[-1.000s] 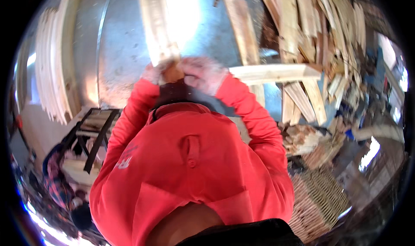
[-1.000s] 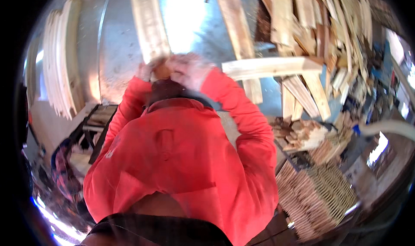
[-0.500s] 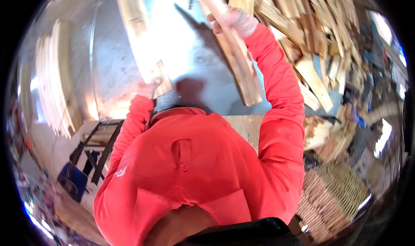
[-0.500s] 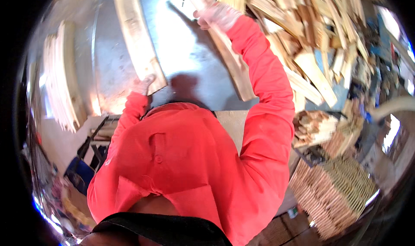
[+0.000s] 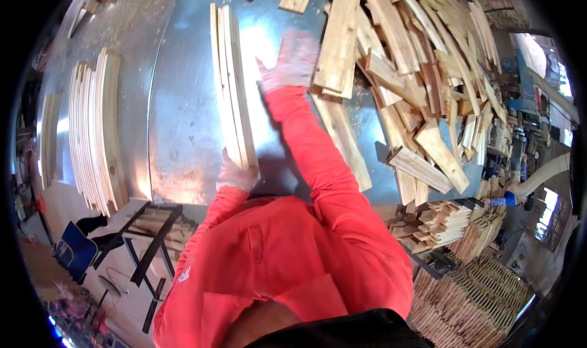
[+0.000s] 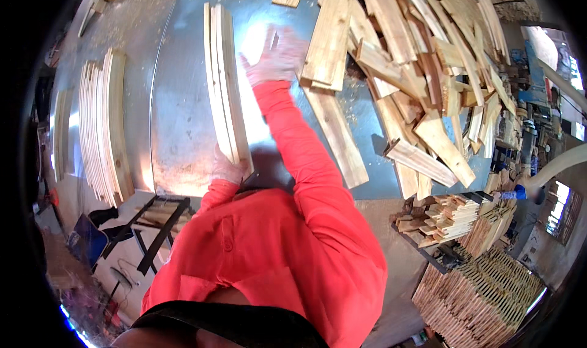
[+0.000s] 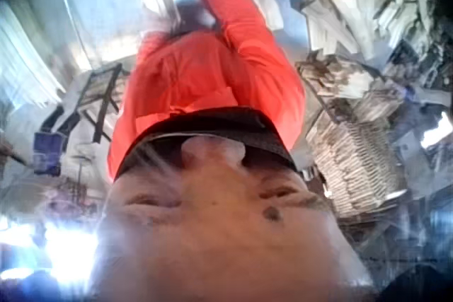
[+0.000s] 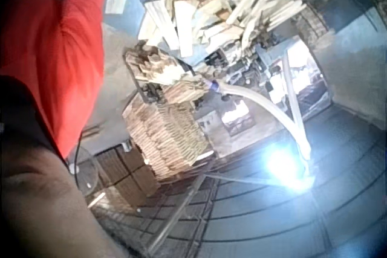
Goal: The person repeatedly picks up wooden planks from a pile on a metal table and stacks them into a neat pile. The person handles the planks one by one, aligning them before placing them on the stack.
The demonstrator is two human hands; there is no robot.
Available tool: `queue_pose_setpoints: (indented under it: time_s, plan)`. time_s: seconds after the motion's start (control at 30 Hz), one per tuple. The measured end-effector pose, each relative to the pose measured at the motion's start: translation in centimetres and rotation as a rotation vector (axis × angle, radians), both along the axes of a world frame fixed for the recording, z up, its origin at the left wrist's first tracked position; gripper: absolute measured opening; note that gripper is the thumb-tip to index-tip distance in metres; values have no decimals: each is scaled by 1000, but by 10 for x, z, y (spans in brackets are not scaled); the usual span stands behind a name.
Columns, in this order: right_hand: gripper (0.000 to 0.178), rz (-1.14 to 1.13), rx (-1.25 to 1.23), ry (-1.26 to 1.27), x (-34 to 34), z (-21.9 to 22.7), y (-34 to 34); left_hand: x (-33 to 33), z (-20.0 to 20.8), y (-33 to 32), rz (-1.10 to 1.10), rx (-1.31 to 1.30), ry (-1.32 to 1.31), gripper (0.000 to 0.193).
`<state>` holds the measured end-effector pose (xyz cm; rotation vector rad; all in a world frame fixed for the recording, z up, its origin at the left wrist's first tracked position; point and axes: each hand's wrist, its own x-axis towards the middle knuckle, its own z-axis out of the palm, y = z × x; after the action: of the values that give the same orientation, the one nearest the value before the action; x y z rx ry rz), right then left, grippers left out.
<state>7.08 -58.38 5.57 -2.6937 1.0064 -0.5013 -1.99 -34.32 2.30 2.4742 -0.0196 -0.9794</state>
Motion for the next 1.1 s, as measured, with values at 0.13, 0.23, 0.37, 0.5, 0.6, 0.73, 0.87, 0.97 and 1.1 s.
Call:
queue_pose_setpoints:
  time_s: [0.13,0.23,0.37,0.5,0.6,0.73,0.87,0.97,1.1]
  plan:
    - [110,-483,209,420,-18,28,-106,12,0,-2,-23,-141,-26,97]
    - [104,-402,435,453,-38,39,-125,19,-11,9,0,-305,-24,94]
    - [83,159,1338,-419,-149,33,-131,27,-22,24,55,-506,-38,86]
    - [73,257,1938,-749,-203,14,-60,30,-50,47,34,-537,-47,82]
    - [54,80,1359,-249,-199,-78,0,37,-18,36,42,-455,1,94]
    - [58,691,968,-54,-145,-69,99,12,3,20,-27,-356,-163,118]
    - [90,-97,-117,324,-101,-11,-12,9,20,1,-58,70,-173,121]
    - [110,-417,350,621,-83,10,-121,11,35,-10,-84,83,-131,119]
    - [108,-435,488,324,-91,-4,-123,13,18,-1,-98,62,-164,118]
